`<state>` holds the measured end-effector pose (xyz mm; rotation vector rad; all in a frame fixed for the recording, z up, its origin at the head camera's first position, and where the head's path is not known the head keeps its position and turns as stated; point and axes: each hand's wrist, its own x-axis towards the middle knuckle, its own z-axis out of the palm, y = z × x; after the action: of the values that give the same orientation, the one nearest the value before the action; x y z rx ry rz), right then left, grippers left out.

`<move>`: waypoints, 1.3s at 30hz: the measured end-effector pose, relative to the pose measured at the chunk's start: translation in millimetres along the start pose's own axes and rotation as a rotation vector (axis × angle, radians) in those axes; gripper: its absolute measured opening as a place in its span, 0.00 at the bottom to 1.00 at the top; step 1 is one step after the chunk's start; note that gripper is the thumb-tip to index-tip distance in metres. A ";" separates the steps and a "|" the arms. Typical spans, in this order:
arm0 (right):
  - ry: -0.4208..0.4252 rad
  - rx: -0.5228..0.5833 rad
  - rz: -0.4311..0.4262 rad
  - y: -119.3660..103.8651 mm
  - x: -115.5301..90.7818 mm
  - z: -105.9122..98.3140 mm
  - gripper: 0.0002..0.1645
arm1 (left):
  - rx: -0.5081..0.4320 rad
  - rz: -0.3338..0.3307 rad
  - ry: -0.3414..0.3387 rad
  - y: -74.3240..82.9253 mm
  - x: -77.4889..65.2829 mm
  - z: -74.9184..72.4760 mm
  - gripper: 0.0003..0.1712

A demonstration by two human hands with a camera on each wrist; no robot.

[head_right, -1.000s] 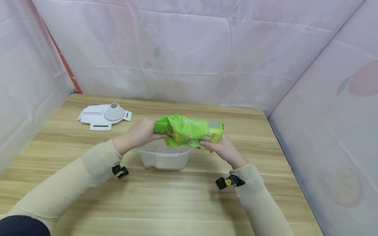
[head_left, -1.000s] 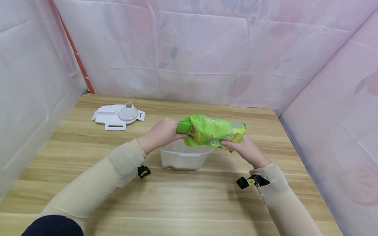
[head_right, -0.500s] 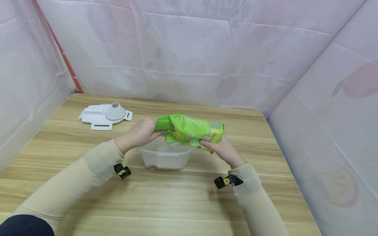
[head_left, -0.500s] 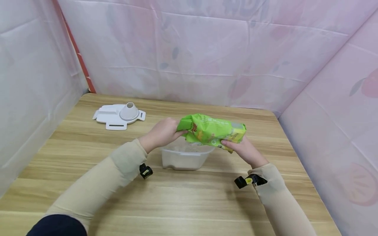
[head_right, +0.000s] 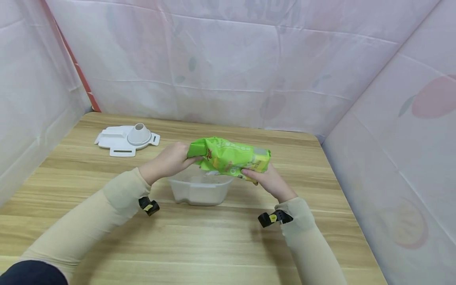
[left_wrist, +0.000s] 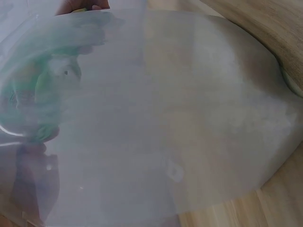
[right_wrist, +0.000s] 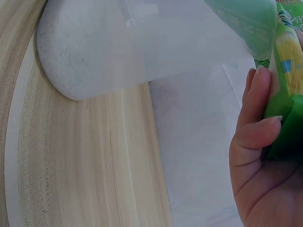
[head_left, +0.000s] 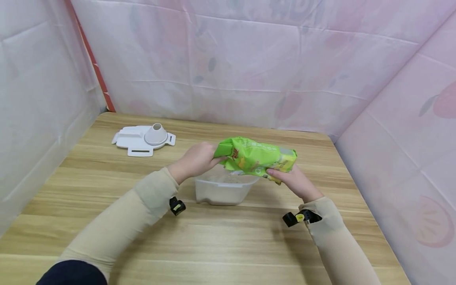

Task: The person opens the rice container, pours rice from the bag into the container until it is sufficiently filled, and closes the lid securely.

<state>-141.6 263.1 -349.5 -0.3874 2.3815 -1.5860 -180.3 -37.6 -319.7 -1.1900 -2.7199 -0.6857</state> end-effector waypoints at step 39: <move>-0.023 -0.037 -0.025 -2.4 -5.7 -5.1 0.10 | -0.042 -0.094 -0.052 10.5 3.9 -1.7 0.16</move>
<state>-137.9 268.5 -345.0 -0.4419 2.4014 -1.5415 -175.6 -29.4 -313.3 -1.1099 -2.8338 -0.7361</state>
